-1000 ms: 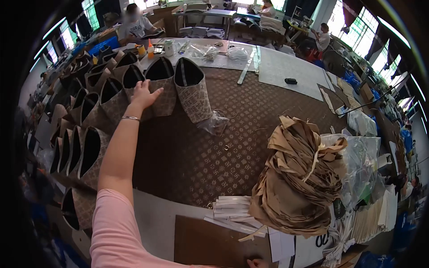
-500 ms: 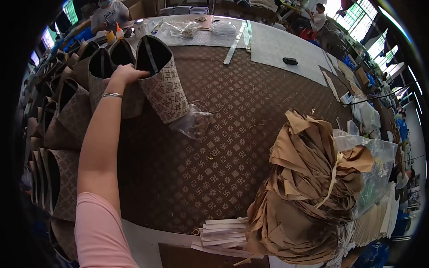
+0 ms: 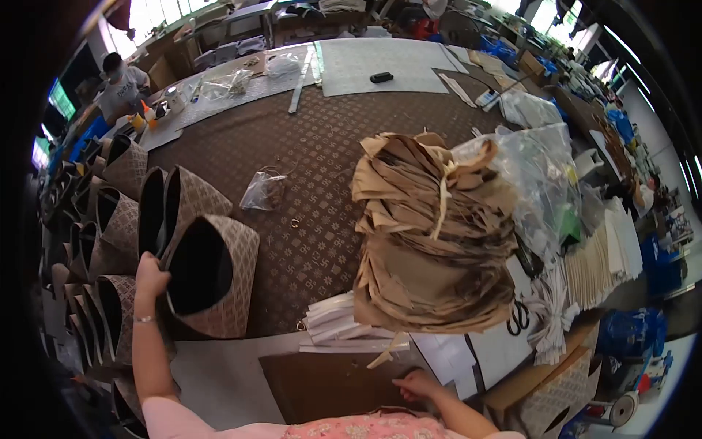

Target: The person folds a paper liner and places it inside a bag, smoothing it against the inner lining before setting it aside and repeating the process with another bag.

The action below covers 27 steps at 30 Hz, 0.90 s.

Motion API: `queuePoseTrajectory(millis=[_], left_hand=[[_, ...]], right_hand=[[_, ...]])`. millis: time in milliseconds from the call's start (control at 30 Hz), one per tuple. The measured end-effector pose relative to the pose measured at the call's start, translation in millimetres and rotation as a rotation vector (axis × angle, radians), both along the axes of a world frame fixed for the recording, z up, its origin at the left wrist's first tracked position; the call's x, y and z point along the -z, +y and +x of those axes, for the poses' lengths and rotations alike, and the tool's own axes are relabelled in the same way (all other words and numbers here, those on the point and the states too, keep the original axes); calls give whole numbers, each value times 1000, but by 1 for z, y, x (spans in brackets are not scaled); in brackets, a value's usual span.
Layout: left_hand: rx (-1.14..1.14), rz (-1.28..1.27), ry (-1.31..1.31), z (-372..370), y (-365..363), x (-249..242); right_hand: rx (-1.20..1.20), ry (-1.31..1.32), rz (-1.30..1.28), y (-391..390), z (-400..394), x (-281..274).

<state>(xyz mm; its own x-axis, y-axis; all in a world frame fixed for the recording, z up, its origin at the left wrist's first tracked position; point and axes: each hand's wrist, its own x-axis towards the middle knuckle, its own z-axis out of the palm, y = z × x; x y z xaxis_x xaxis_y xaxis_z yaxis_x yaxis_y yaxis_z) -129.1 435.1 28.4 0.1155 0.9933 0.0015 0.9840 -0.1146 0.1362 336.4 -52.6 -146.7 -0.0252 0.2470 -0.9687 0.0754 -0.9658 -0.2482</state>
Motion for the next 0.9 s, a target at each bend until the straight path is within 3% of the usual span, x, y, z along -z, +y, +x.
queuePoseTrajectory(millis=[33,133,200,267,300,333,400,433,500,567,600,633,767,800,833,900], left_hand=[[-68,-64,-42,1,-40,-11],[8,-32,-98,-33,-137,-5],[44,7,-81,-39,-186,-9],[14,357,-105,-22,-243,-28],[-16,287,-293,-34,-261,-25],[-19,295,-291,-45,-277,-14],[-74,72,-827,-61,-303,8],[-176,-182,-918,-64,-317,6],[-150,-364,-1247,-60,-334,18],[-111,-349,-1241,-51,-352,16],[-153,-369,-1298,-47,-357,16],[-198,-393,-1353,-44,-362,16],[-181,-279,-1301,-30,-365,8],[-279,-288,-1266,-21,-370,-3],[-370,-303,-1233,-9,-377,-11],[-386,-302,-1332,21,-388,-17]], right_hand=[[-15,-4,7,0,-1,-1],[-59,-27,60,10,-5,-4],[-392,-452,806,18,-11,-1],[-43,-544,1012,62,-11,-61],[121,-531,1056,87,-8,-109],[147,-731,1286,105,3,-114],[264,-859,1423,134,22,-133],[243,-945,1473,146,31,-131],[230,-1027,1537,159,39,-137],[186,-1150,1613,166,43,-154],[101,-1336,1677,169,52,-158],[103,-1334,1680,171,60,-159],[-288,-1156,885,158,77,-118],[-346,-1075,720,149,74,-106],[-352,-1165,799,140,69,-100],[-367,-1104,784,139,71,-98]])
